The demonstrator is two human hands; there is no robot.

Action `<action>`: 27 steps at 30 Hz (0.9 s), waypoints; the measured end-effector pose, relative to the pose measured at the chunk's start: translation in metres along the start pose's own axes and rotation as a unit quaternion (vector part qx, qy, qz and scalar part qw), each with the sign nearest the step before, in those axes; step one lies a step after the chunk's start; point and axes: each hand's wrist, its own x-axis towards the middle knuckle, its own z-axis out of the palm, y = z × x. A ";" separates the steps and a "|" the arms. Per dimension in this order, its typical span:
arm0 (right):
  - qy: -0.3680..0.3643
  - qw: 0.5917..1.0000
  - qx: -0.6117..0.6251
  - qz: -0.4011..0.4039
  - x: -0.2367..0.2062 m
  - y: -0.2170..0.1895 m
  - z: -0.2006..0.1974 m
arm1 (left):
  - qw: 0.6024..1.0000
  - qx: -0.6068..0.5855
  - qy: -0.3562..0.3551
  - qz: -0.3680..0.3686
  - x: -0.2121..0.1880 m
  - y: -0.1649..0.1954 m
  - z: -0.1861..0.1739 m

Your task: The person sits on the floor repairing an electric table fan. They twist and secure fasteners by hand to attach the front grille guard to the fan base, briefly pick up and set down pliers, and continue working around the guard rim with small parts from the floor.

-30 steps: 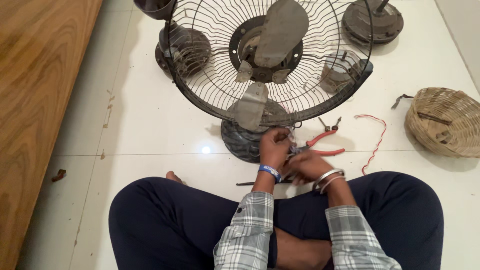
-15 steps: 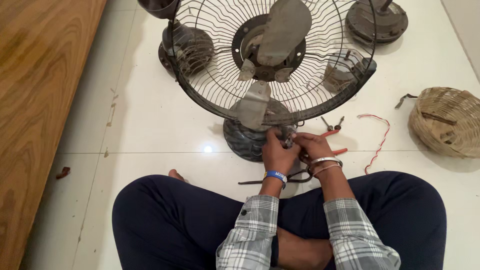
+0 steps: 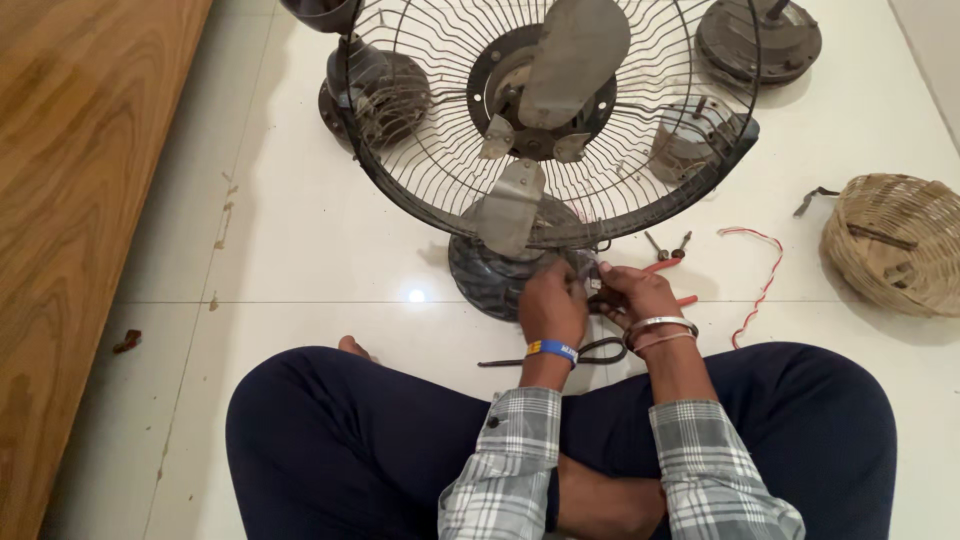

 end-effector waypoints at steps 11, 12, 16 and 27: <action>0.023 0.984 -0.108 -0.139 0.007 0.006 -0.001 | 0.838 -0.420 -0.162 -0.308 -0.006 -0.024 0.040; 0.059 0.976 -0.137 -0.157 0.005 0.005 0.001 | 0.840 -0.417 -0.153 -0.313 -0.005 -0.023 0.036; 0.080 0.960 -0.153 -0.221 -0.008 -0.003 0.002 | 0.889 -0.356 -0.098 -0.269 -0.005 -0.015 0.025; -0.163 0.914 -0.289 -0.235 -0.026 -0.006 0.021 | 0.851 -0.383 -0.145 -0.329 -0.006 -0.030 0.039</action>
